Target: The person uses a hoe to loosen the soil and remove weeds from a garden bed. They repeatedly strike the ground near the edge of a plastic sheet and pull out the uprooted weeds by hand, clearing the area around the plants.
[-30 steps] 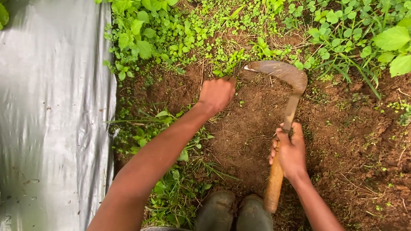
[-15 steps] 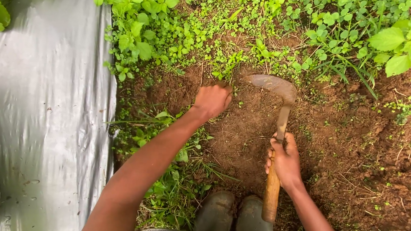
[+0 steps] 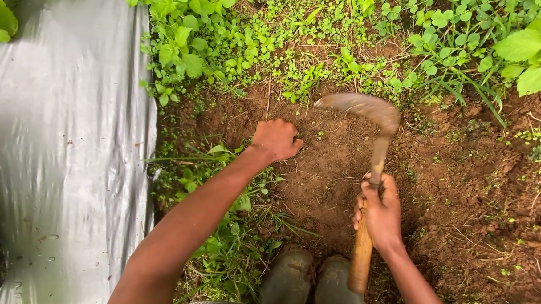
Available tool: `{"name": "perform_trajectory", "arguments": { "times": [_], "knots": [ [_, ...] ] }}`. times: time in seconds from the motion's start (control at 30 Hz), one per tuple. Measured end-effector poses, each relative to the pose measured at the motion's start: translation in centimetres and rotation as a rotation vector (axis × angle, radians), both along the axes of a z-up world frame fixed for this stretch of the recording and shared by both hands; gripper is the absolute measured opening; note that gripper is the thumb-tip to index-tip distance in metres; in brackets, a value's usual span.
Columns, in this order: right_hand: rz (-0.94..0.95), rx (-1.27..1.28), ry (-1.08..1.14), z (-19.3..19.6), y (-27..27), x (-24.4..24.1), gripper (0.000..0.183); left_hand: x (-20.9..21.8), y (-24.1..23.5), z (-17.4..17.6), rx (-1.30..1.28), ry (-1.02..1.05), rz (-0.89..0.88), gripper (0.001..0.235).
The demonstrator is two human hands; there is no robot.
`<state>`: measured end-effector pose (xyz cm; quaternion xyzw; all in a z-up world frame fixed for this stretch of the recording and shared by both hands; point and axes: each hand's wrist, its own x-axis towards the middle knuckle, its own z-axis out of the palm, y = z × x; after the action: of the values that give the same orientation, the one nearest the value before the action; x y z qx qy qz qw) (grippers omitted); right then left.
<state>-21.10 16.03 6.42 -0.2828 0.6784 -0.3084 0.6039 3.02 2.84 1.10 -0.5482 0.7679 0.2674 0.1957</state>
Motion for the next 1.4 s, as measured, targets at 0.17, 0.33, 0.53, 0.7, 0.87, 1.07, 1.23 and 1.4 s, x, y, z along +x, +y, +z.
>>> {"name": "perform_trajectory", "arguments": {
  "times": [0.17,0.33,0.53,0.7,0.87,1.07,1.23,1.4],
  "knots": [
    [-0.057,0.005,-0.012,0.1,-0.2,-0.4,0.021,-0.6,0.0,0.9,-0.023,-0.092,0.015,0.046],
    [-0.048,0.038,-0.028,0.4,-0.2,-0.2,0.020,-1.9,-0.2,3.6,-0.239,-0.063,0.012,0.056],
    [-0.020,0.046,-0.018,-0.4,0.0,-0.4,0.019,-1.1,0.7,-0.2,-0.308,0.044,-0.084,0.044],
    [-0.092,-0.014,-0.009,0.6,-0.6,0.0,0.017,-0.2,1.7,-3.3,-0.305,0.087,-0.090,0.034],
    [-0.017,0.076,-0.018,1.1,0.7,1.4,0.016,-0.1,3.2,-0.9,-0.344,0.136,-0.068,0.028],
    [0.097,0.140,-0.082,1.0,2.6,2.4,0.020,0.6,6.1,0.7,-0.305,0.141,-0.033,0.032],
    [0.012,0.043,-0.032,0.3,0.0,2.4,0.019,0.8,7.0,1.4,-0.281,0.125,-0.015,0.035],
    [0.165,0.088,-0.014,0.3,0.1,3.3,0.020,0.0,6.5,1.3,-0.316,0.113,-0.008,0.041]
  ]
}}
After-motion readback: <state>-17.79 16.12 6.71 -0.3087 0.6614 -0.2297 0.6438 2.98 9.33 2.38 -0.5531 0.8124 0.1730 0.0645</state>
